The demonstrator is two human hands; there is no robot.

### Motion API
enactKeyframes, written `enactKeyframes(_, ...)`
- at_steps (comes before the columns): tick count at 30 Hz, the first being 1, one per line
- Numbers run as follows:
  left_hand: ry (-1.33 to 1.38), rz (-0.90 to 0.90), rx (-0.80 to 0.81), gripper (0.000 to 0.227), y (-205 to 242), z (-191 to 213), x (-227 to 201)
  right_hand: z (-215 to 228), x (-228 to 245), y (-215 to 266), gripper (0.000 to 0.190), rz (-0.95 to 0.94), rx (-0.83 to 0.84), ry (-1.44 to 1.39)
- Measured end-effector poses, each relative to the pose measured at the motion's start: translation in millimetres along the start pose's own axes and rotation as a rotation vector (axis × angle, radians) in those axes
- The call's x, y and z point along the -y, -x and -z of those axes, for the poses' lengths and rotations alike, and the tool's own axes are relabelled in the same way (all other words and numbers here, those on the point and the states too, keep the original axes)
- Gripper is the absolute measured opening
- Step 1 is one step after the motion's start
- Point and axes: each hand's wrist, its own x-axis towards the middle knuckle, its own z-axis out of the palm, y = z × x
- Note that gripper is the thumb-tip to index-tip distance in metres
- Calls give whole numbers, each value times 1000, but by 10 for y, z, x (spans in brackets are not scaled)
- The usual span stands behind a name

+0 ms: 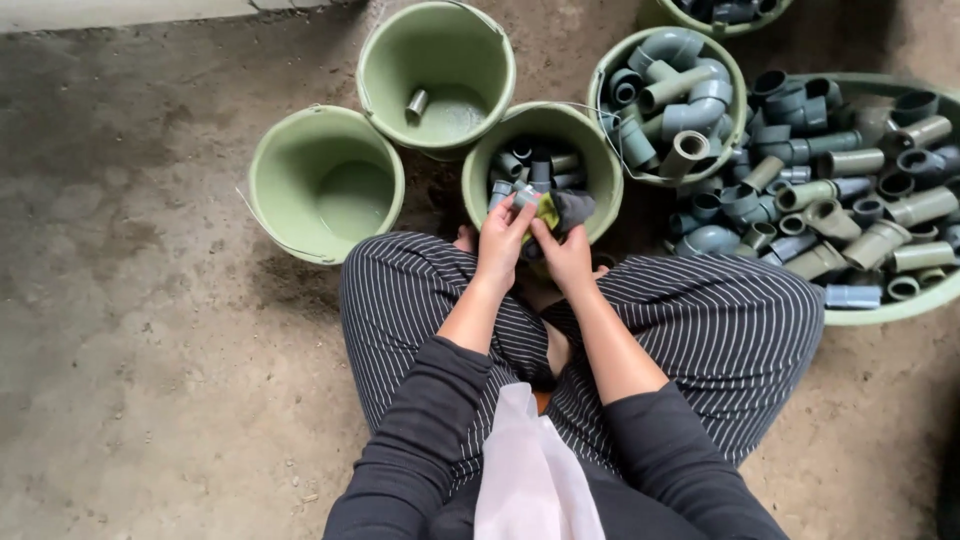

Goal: The person sits on the floor and wipes small gray plastic pipe fittings with a green cloth. They pick up fittings from a bucket, wipe them, and place them into another bucket. The process is repeated continuously.

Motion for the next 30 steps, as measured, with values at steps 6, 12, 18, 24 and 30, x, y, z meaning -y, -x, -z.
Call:
enactKeyframes(6,-14,19,62,35,113,21,-106,-61,59,16,38,-88,-126,-56)
enactKeyframes(12,-6,51,177,33,235,-77,-178,-54,616,101,44,-215,-203,-308)
enactKeyframes(18,-344,-124,285,42,265,-54,-159,25,61,49,52,6,-190,166)
enactKeyframes(24,-916,-347,274,43,325,4,-239,-11,426,159,47,298,-32,291)
enactKeyframes(30,-878,-125,318,46,408,-50,-370,85,239,22,26,147,-112,275)
